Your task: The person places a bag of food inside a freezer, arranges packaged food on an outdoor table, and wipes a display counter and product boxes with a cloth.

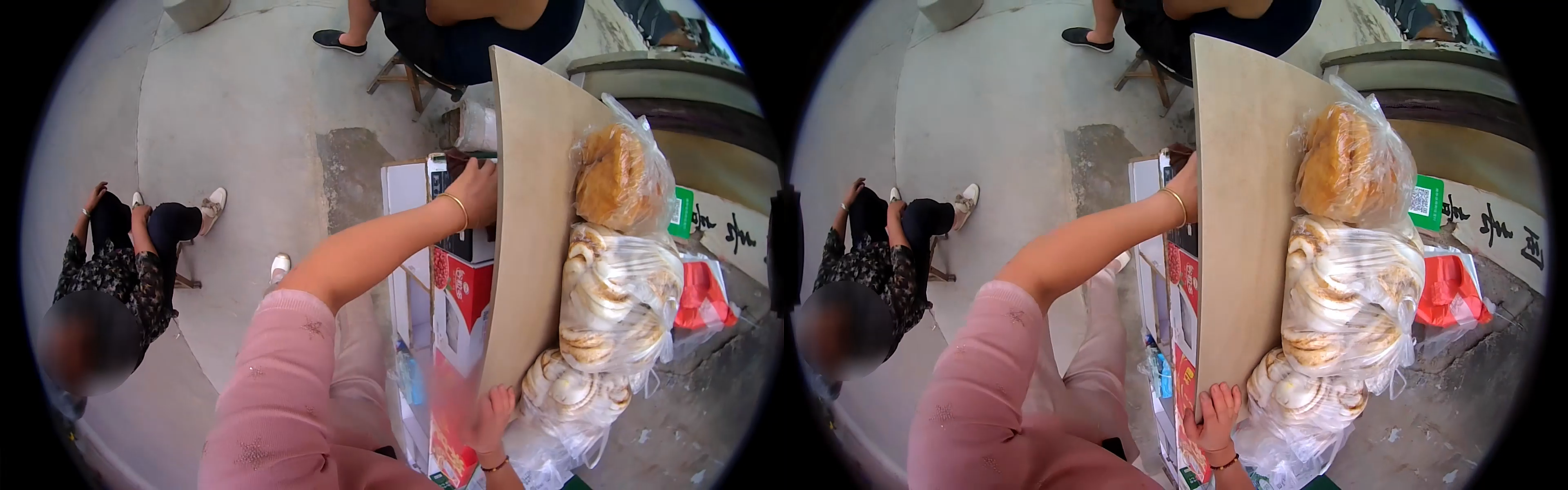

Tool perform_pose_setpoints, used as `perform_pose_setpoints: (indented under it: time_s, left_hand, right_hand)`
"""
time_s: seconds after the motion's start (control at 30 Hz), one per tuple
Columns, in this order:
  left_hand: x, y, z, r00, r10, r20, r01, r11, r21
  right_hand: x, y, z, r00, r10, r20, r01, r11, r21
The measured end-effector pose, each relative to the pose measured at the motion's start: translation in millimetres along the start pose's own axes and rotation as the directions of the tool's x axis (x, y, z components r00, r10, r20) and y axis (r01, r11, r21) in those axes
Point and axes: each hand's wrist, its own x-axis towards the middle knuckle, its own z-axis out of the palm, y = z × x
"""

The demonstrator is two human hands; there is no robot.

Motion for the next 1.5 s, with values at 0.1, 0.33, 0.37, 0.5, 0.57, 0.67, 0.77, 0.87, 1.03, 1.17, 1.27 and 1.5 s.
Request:
perform_pose_setpoints:
  time_s: [0.1,0.33,0.37,0.5,0.57,0.67,0.77,0.87,1.03,1.17,1.27,1.5]
  left_hand:
    - [-53,-39,16,0.963,-0.143,-0.227,0.087,0.967,-0.24]
    - [-114,-114,23,0.779,-0.59,-0.215,0.104,0.459,-0.882]
    - [-100,-101,4,0.792,-0.543,-0.279,-0.01,0.446,-0.895]
    - [-16,-67,-9,0.912,-0.188,-0.364,-0.158,0.659,-0.736]
    - [-2,-68,13,0.936,-0.165,-0.31,-0.129,0.66,-0.74]
    - [-36,-106,43,0.915,-0.272,0.296,0.36,0.882,-0.303]
    - [-143,-121,111,0.8,-0.479,0.36,0.595,0.711,-0.376]
    - [-263,-101,149,0.58,-0.664,0.472,0.674,0.065,-0.736]
    - [-378,-46,118,0.607,-0.509,0.61,-0.019,-0.777,-0.63]
    - [-393,-51,117,0.636,-0.553,0.538,-0.05,-0.725,-0.687]
    - [-383,-72,114,0.651,-0.582,0.487,-0.071,-0.686,-0.725]
    - [-395,-86,150,0.369,-0.762,0.533,0.065,-0.551,-0.832]
  right_hand:
    - [3,-4,2,0.995,-0.025,-0.094,0.025,1.0,0.004]
    - [7,-11,0,0.989,-0.049,-0.142,0.047,0.999,-0.022]
    - [6,-10,-1,0.99,-0.05,-0.134,0.047,0.998,-0.03]
    - [7,-4,2,0.989,-0.063,-0.132,0.058,0.997,-0.041]
    - [9,-5,1,0.99,-0.063,-0.13,0.059,0.998,-0.035]
    - [-2,-7,-5,0.991,-0.064,-0.122,0.062,0.998,-0.021]
    - [8,-5,-1,0.984,-0.097,-0.15,0.098,0.995,0.002]
    - [13,-12,-4,0.968,-0.114,-0.222,0.129,0.99,0.054]
    - [7,-11,-12,0.959,-0.179,-0.218,0.182,0.983,-0.01]
    - [7,-12,-9,0.965,-0.153,-0.213,0.153,0.988,-0.014]
    - [8,-6,-6,0.952,-0.188,-0.239,0.19,0.982,-0.016]
    - [4,-6,-6,0.943,-0.208,-0.258,0.22,0.975,0.018]
